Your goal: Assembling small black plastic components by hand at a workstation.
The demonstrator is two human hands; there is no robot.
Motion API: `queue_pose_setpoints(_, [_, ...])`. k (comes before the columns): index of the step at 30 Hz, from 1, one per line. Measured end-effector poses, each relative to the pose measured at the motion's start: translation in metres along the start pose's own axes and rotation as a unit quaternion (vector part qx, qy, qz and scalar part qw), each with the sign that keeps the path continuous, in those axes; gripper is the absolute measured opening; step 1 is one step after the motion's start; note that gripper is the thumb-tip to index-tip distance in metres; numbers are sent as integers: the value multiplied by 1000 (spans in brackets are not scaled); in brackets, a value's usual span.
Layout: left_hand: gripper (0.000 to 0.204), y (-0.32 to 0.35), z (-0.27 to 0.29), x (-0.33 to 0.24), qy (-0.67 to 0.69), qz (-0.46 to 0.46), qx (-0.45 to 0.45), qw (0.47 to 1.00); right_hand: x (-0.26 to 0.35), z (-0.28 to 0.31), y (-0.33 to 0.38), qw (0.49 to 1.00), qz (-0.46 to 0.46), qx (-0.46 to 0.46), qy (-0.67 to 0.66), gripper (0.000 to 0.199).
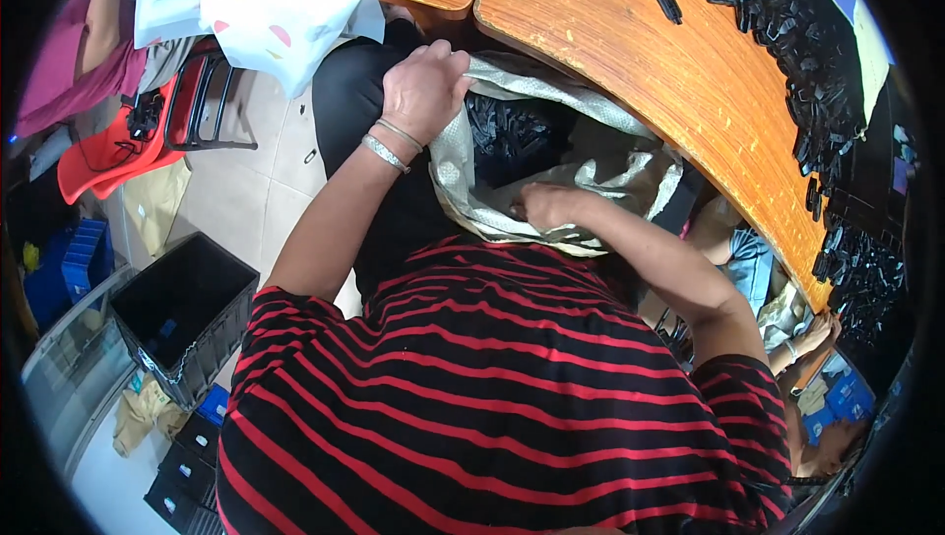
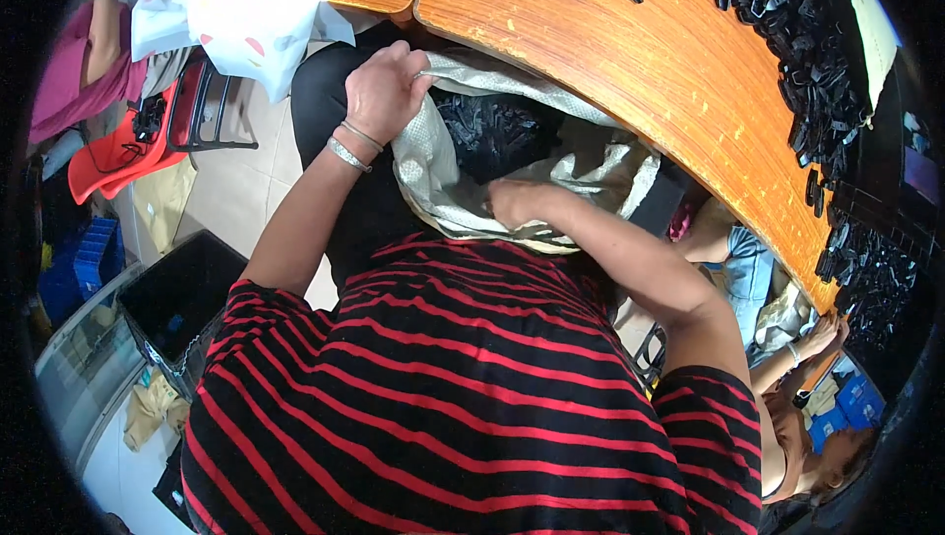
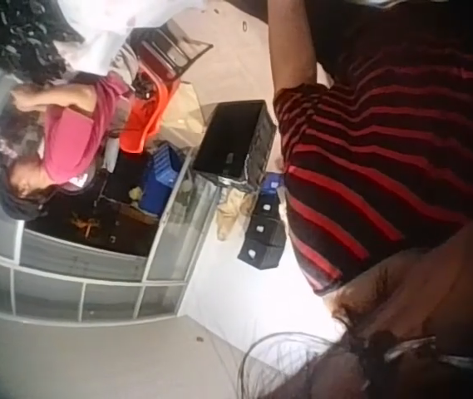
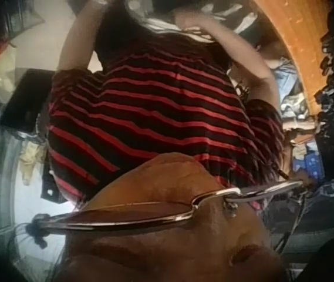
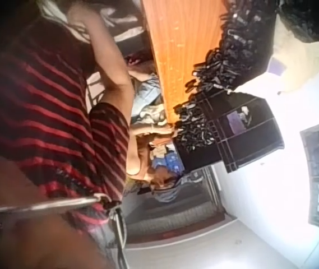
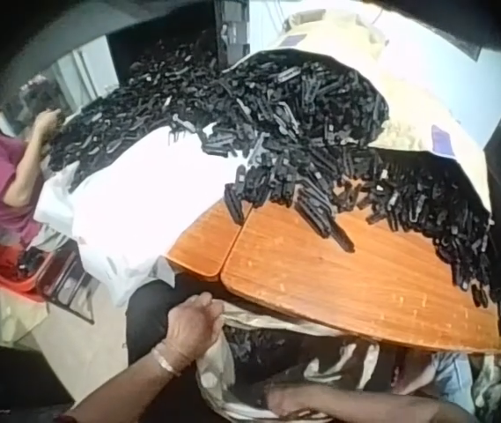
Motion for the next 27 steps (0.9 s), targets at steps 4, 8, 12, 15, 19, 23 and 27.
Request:
queue_pose_setpoints(4, [12, -9, -3, -7, 31, 6, -43, 999, -15, -28, -48, 995, 58, 42, 67, 32])
queue_pose_setpoints(8, [12, -10, -6, -4, 46, 21, -104, 993, 18, -16, -39, 997, -15, 47, 51, 35])
queue_pose_setpoints(12, [15, -15, -7, -8, 47, 29, -101, 993, 11, -26, -43, 998, 2, 23, 50, 38])
queue_pose_setpoints(15, [14, -21, -10, -10, 69, 13, -145, 987, 8, -33, -43, 999, -14, -11, 29, 38])
queue_pose_setpoints(19, [14, -22, -1, -15, 82, 8, -158, 984, 13, -30, -40, 998, -54, -24, 13, 37])
queue_pose_setpoints(23, [13, -25, 4, -24, 102, -11, -173, 980, 1, -42, -54, 998, -55, -19, 20, 36])
queue_pose_setpoints(27, [12, -24, 5, -21, 89, 3, -162, 983, 19, -25, -40, 997, -50, 32, 46, 37])
Point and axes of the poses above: each hand's wrist, its own y-axis away from the middle knuckle, its own z-axis out of the back of the hand, x = y × z, the point moved 2 cm from there along -y, towards the middle knuckle, and after that the axes turned 1 degree about x, right-handed, at the moved point
